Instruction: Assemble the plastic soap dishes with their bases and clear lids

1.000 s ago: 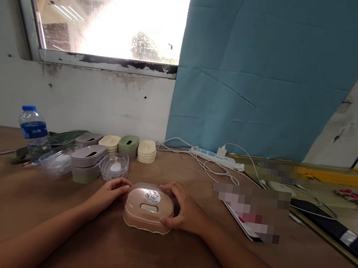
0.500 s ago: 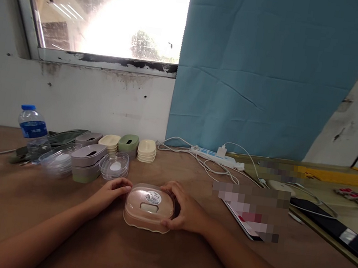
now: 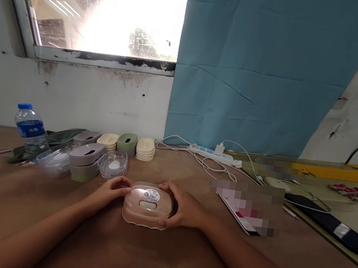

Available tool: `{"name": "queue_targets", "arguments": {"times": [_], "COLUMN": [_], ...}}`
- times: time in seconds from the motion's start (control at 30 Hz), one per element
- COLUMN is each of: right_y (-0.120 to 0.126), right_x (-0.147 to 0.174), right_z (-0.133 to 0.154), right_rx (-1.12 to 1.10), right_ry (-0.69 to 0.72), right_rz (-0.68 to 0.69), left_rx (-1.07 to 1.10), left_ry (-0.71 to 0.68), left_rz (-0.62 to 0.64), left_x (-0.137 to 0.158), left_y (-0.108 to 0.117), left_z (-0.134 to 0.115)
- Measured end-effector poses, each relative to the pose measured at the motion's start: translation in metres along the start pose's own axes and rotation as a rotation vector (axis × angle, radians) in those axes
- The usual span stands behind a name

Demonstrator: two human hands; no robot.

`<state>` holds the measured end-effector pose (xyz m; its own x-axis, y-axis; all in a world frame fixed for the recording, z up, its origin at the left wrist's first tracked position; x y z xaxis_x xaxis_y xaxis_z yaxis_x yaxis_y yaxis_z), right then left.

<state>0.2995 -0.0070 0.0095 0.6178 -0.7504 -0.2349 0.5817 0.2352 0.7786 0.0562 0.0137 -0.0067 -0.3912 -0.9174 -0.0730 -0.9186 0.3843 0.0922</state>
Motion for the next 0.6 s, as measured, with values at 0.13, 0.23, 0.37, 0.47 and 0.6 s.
{"name": "queue_targets", "arguments": {"times": [0.13,0.23,0.37,0.47,0.6], "right_y": [0.0005,0.0002,-0.0009,-0.0024,-0.005], "right_x": [0.0014,0.0018,0.0008,0.0004,0.0021], "right_z": [0.0034,0.0034,0.0036,0.0062,0.0078], "right_rx": [0.031,0.048,0.067,0.109,0.124], "right_ry": [-0.022,-0.036,-0.009,0.026,0.02], "right_rz": [0.018,0.03,0.024,0.01,0.04], "left_rx": [-0.022,-0.041,-0.072,-0.096,-0.165], "left_ry": [0.01,0.003,-0.016,-0.043,-0.076], "left_rz": [0.01,0.016,0.021,0.042,0.055], "left_x": [0.0004,0.0002,-0.0008,-0.0016,-0.0014], "left_y": [0.0,-0.0001,0.001,0.0024,0.0031], "left_z": [-0.0021,-0.0027,0.0007,0.0047,0.0063]}}
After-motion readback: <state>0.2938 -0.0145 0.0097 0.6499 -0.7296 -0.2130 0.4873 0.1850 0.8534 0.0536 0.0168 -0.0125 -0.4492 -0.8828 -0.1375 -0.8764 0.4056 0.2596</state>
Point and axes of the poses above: each hand's wrist, its own x-axis away from the middle knuckle, its own y-axis out of the back of the hand, z = x × y, the point moved 2 cm from there along -x, towards the middle knuckle, and after that the axes turned 3 degrees about z, right-handed, at the moved point
